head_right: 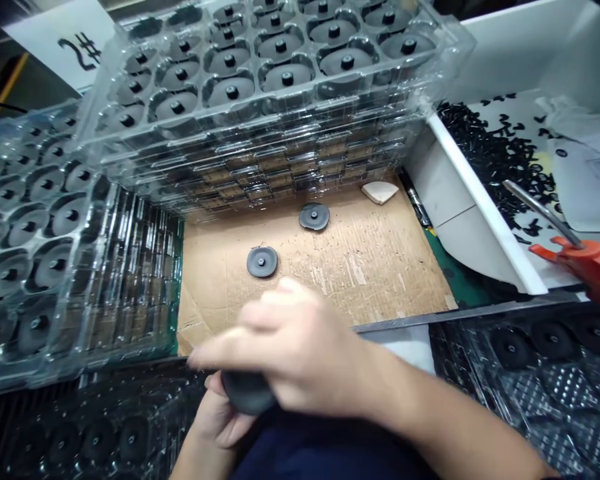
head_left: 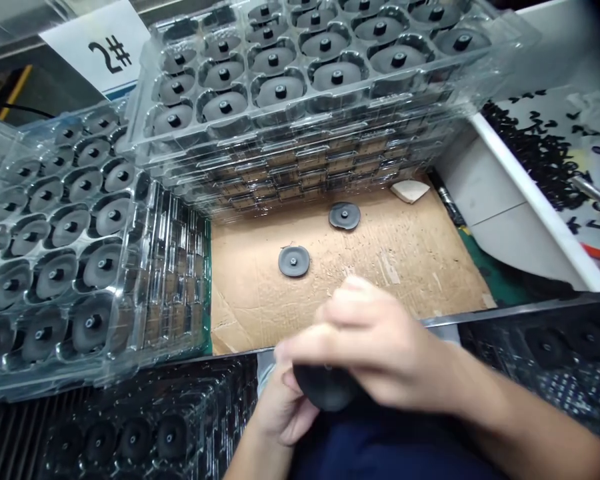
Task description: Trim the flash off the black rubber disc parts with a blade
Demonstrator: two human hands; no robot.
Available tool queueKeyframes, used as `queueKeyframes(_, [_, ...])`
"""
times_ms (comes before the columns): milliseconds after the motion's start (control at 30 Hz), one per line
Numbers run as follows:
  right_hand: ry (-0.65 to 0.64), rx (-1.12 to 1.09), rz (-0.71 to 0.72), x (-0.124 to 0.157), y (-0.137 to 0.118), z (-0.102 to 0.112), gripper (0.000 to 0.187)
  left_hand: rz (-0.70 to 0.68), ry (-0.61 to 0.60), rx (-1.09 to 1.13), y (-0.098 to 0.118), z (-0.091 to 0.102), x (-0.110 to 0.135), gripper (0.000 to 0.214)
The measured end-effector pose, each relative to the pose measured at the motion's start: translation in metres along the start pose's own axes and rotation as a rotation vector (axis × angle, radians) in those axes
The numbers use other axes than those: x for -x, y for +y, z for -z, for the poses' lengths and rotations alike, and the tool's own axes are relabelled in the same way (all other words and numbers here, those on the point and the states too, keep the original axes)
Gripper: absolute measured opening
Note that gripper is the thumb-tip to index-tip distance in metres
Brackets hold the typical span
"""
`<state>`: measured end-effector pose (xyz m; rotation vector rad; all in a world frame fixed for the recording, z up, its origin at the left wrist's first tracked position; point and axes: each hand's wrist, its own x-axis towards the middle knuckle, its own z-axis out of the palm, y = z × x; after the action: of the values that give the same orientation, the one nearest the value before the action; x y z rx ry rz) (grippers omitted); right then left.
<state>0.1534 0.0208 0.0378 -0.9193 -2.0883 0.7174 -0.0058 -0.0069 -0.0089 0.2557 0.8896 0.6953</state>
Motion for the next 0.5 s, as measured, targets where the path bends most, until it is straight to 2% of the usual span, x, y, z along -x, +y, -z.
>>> queueKeyframes(100, [0.194,0.096,-0.269,0.013,0.018,0.002,0.025,0.032,-0.115,0.101,0.005,-0.002,0.003,0.054])
queueKeyframes(167, [0.226,0.087,-0.415,0.03,0.032,-0.007,0.025,0.043,-0.159,0.153,0.008,-0.001,0.004,0.057])
queueKeyframes(300, [0.066,0.034,-0.452,0.067,0.057,-0.04,0.024,0.026,-0.17,0.183,0.011,0.001,0.003,0.051])
queueKeyframes(367, [0.044,0.036,-0.459,0.075,0.062,-0.047,0.021,0.035,-0.173,0.185,0.012,0.0,0.002,0.05])
queueKeyframes(433, [0.087,0.045,-0.508,0.072,0.055,-0.039,0.022,0.045,-0.193,0.169,0.012,-0.002,0.003,0.051])
queueKeyframes(500, [0.186,0.063,-0.535,0.058,0.036,-0.021,0.026,0.022,-0.223,0.143,0.01,-0.003,0.003,0.053])
